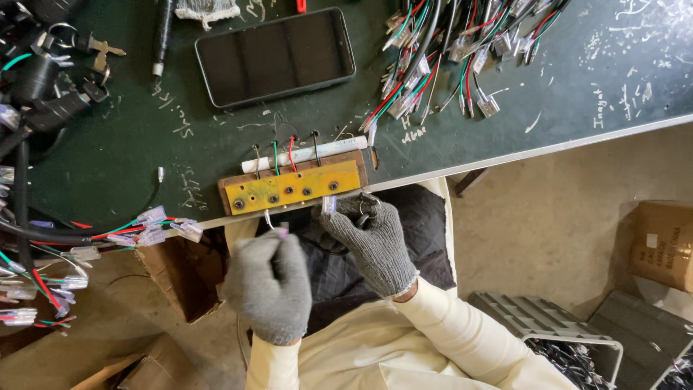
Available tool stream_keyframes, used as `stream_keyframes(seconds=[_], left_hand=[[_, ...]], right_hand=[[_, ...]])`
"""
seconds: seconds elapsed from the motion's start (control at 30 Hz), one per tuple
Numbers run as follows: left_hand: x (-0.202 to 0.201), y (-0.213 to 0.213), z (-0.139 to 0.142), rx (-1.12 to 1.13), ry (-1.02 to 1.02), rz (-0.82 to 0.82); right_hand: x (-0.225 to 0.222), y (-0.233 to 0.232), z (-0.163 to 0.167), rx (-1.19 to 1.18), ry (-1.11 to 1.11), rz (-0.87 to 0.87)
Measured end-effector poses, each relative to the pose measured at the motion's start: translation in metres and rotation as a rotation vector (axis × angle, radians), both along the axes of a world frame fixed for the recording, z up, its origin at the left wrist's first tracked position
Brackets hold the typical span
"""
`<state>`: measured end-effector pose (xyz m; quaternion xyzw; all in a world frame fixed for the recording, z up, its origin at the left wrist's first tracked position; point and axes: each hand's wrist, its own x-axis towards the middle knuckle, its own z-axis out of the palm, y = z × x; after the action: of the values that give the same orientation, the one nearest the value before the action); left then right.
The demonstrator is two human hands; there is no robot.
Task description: The person repeatedly picks up wire harnesses, strips or prepares the ends, and inserts them into a yellow terminal block on the workbench. They handle multiple harnesses one at a time, occasionally using a small tool to assist with insertion or adjustment.
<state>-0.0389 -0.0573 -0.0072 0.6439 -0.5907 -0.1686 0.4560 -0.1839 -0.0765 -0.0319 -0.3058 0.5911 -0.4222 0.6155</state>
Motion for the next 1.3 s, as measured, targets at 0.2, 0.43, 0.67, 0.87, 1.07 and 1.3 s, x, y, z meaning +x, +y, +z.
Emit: stream_keyframes(seconds=[0.2, 0.43, 0.67, 0.87, 1.07, 1.3], left_hand=[[-0.002, -0.006, 0.003, 0.127, -0.262, -0.082], [-0.009, -0.011, 0.005, 0.128, -0.251, -0.057], [-0.009, -0.011, 0.004, 0.143, -0.294, -0.053], [-0.010, -0.015, 0.002, 0.096, -0.297, -0.074], [-0.009, -0.016, 0.004, 0.062, -0.185, -0.058], [0.004, -0.013, 0.013, 0.129, -0.419, -0.070]], right_hand=[[0.001, 0.000, -0.001, 0.006, -0.110, -0.029], [-0.003, -0.001, -0.001, -0.001, -0.093, -0.009], [-0.004, -0.001, 0.000, 0.030, -0.148, -0.028], [-0.003, 0.000, -0.003, 0.040, -0.116, -0.030], [-0.004, 0.000, -0.002, 0.071, -0.088, -0.020], [-0.001, 0.001, 0.000, 0.036, -0.051, -0.009]])
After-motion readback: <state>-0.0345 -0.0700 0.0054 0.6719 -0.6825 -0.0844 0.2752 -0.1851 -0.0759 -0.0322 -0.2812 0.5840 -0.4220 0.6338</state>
